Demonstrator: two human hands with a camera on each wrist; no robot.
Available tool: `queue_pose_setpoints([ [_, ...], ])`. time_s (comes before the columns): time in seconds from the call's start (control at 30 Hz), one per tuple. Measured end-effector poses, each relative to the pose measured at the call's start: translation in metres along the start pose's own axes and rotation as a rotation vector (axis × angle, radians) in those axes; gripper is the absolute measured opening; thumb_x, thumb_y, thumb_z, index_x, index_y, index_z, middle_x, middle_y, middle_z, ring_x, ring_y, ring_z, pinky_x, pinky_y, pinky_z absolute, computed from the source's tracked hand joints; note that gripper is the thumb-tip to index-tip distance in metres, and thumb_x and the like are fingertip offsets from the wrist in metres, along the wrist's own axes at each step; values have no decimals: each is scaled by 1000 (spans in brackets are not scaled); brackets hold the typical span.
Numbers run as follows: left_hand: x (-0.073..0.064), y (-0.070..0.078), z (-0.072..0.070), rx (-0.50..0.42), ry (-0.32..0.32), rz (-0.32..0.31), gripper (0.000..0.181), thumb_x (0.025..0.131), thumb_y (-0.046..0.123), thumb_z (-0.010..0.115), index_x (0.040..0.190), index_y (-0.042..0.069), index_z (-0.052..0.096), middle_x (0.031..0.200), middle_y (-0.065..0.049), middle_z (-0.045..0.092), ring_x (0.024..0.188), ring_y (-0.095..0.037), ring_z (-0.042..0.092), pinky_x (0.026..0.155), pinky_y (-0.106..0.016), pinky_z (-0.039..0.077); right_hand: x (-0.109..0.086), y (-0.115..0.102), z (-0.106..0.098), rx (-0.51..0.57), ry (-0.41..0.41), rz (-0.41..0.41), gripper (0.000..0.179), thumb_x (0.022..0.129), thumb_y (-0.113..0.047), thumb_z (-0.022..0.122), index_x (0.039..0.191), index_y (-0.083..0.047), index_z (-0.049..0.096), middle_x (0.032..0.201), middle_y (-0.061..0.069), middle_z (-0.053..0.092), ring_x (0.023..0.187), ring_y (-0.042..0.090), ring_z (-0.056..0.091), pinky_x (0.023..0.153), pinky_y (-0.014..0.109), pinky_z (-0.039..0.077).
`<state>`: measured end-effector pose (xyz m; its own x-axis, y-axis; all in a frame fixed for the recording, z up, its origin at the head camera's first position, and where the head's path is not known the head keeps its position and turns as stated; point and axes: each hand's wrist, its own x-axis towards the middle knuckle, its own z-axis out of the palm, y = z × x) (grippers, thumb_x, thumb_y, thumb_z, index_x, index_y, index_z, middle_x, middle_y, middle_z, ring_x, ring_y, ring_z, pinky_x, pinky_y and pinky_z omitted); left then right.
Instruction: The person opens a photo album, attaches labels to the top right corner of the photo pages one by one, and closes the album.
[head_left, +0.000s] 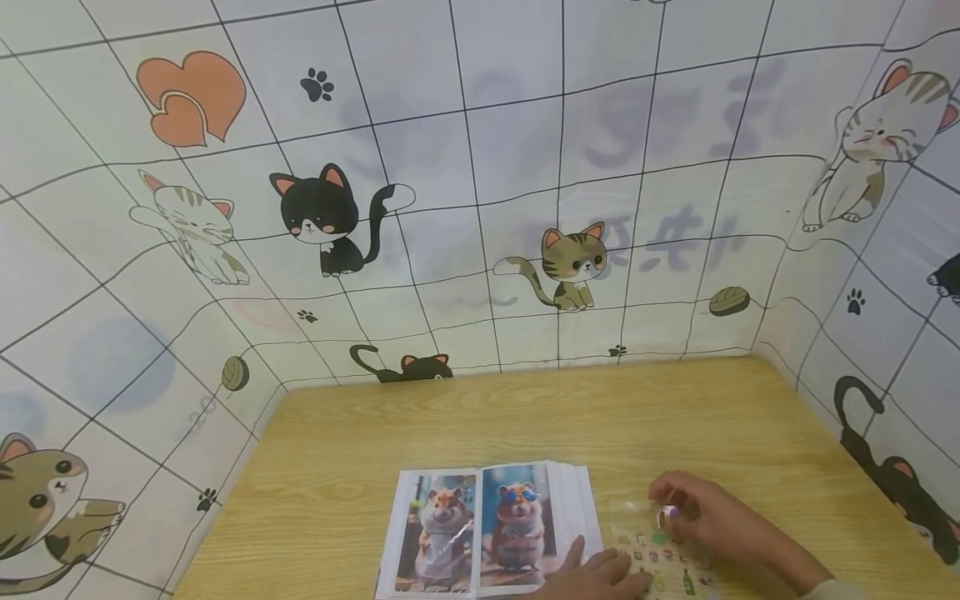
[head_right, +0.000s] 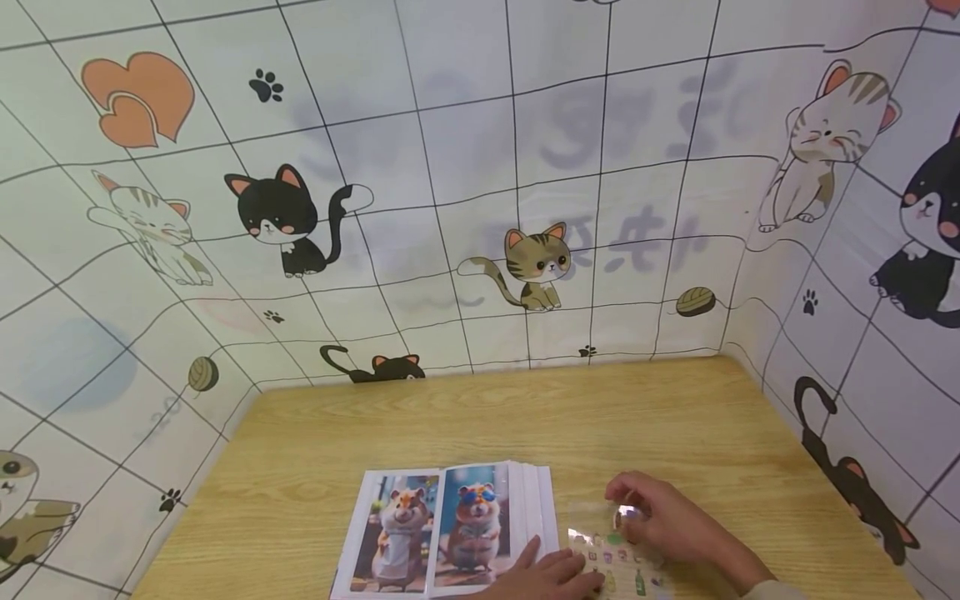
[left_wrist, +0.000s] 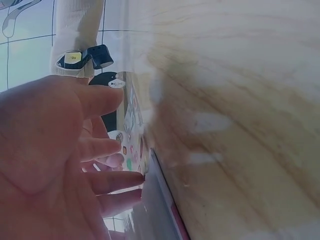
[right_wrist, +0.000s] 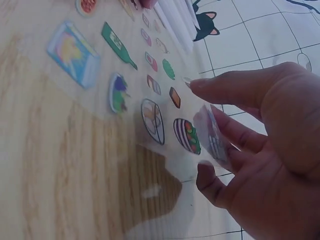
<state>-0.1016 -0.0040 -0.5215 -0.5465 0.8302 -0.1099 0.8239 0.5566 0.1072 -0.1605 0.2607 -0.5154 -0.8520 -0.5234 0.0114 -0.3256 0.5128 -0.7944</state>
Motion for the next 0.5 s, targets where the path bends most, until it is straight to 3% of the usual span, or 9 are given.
queue_pose_setpoints([
  [0.2,1,-1,-14,-53,60,-33,63,97,59,49,151,30,37,140,8,52,132,-7,47,102,-43,46,2,-1,-5,70,-31,-87,23,90,-7,67,112,-10,61,100,2,65,85,8,60,70,24,51],
  [0.27,3,-5,-20,-62,137,-17,64,96,54,56,150,24,40,137,3,56,127,-9,52,100,-38,48,2,-1,-7,95,-37,-127,24,89,-1,65,112,-8,60,97,4,66,83,10,61,68,25,52],
  [0.33,3,-8,-24,-75,256,1,63,93,44,66,146,16,44,132,-2,60,121,-11,57,98,-31,49,2,-2,-9,123,-45,-148,24,89,2,63,112,-6,60,96,4,66,81,12,62,67,25,52],
  [0.4,3,-9,-27,-133,357,-30,63,91,35,71,143,12,45,130,-7,61,118,-15,59,95,-26,50,3,-4,-11,159,-56,-154,24,90,2,62,112,-4,59,96,6,65,82,13,62,68,26,53],
  [0.5,3,-8,-30,-297,433,-144,65,91,29,70,146,10,41,136,-10,55,121,-18,57,95,-25,50,3,-8,-15,217,-78,-173,22,92,2,61,113,-1,58,96,10,65,80,16,63,67,27,54],
])
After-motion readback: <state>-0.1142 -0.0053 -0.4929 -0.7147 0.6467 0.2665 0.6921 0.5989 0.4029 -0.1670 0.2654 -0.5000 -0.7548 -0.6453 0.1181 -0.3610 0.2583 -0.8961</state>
